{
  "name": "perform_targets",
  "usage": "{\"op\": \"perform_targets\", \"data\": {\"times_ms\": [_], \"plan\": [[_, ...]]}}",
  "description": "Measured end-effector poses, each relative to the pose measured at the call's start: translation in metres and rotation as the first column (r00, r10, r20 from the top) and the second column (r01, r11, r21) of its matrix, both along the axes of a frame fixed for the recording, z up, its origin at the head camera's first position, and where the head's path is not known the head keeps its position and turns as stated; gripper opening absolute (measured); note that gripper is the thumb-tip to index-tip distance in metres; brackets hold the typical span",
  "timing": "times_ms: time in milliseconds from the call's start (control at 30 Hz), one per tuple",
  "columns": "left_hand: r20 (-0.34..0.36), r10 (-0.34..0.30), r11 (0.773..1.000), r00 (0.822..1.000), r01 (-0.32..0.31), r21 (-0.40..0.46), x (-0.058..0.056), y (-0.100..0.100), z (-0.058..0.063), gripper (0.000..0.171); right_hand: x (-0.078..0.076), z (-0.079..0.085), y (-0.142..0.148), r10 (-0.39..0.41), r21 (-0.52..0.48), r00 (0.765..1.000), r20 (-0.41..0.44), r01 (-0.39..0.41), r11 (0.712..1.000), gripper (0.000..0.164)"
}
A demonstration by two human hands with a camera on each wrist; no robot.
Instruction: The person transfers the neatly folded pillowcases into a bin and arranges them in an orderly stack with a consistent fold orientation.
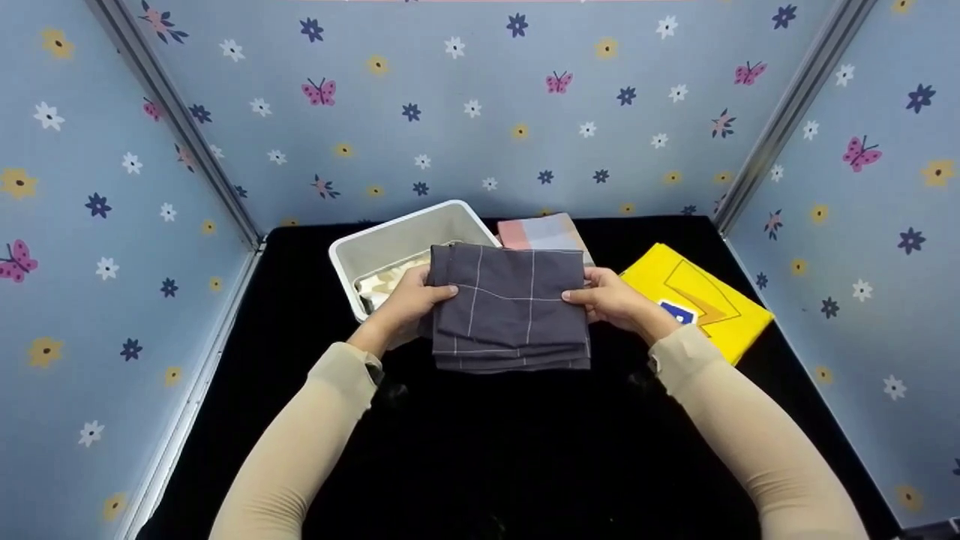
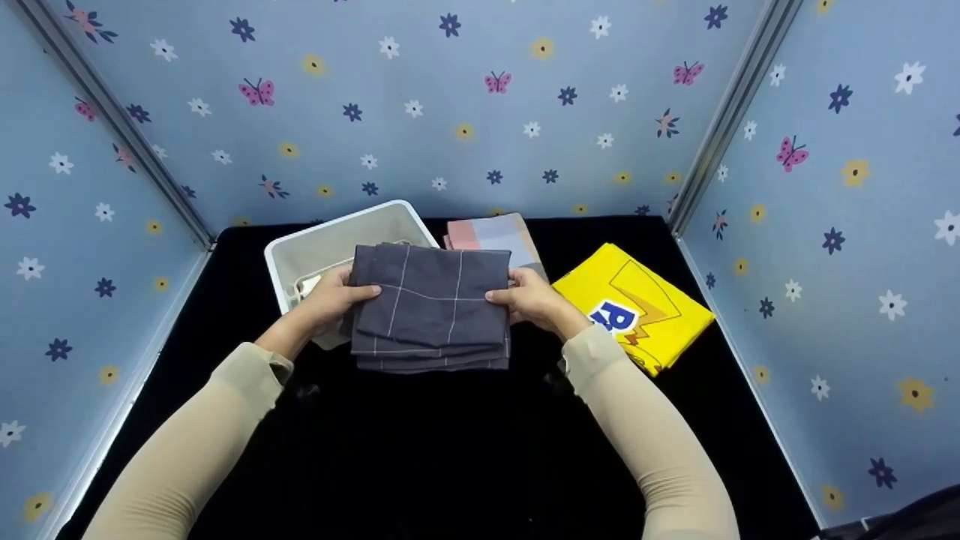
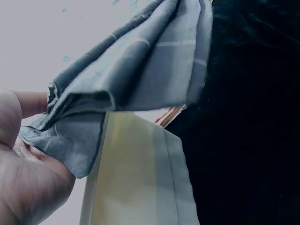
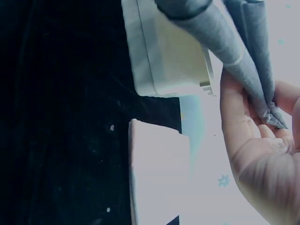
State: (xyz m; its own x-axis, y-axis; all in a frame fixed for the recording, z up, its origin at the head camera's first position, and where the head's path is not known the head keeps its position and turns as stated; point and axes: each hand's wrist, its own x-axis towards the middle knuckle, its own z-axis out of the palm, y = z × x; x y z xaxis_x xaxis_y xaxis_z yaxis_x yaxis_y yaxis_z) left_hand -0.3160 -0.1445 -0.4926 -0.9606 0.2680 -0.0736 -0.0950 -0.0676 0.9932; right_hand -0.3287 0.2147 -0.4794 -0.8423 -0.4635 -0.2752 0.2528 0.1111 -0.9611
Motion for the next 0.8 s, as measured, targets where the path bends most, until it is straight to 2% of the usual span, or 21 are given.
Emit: {"op": "perform_targets", "data": {"times_ms": [233, 400, 567, 700, 800], "plan": [[-0.045, 0.011, 0.999, 0.999, -0.013, -0.039, 0.001, -0.015, 0.007, 0.031, -0.006, 0.009, -0.012, 0.025, 0.012, 0.999, 0.038, -0.026, 1.000, 0.043], [-0.055, 0.015, 0.998, 0.998, -0.018, -0.063, 0.001, -0.023, 0.009, 0.035, -0.009, 0.013, -0.022, 0.037, -0.026, 0.996, 0.077, -0.035, 0.999, 0.061], [-0.063, 0.067, 0.993, 0.996, -0.073, -0.098, 0.001, -0.030, 0.010, 0.037, -0.011, 0.019, -0.029, 0.020, -0.041, 0.995, 0.097, -0.016, 0.999, 0.076], [-0.053, 0.137, 0.986, 0.989, -0.141, -0.093, 0.001, -0.033, 0.012, 0.035, -0.014, 0.022, -0.035, -0.008, -0.032, 0.996, 0.087, 0.010, 0.999, 0.073], [-0.039, 0.192, 0.977, 0.981, -0.195, -0.086, 0.001, -0.035, 0.014, 0.030, -0.018, 0.024, -0.041, -0.051, -0.004, 0.997, 0.063, 0.051, 0.999, 0.061]]}}
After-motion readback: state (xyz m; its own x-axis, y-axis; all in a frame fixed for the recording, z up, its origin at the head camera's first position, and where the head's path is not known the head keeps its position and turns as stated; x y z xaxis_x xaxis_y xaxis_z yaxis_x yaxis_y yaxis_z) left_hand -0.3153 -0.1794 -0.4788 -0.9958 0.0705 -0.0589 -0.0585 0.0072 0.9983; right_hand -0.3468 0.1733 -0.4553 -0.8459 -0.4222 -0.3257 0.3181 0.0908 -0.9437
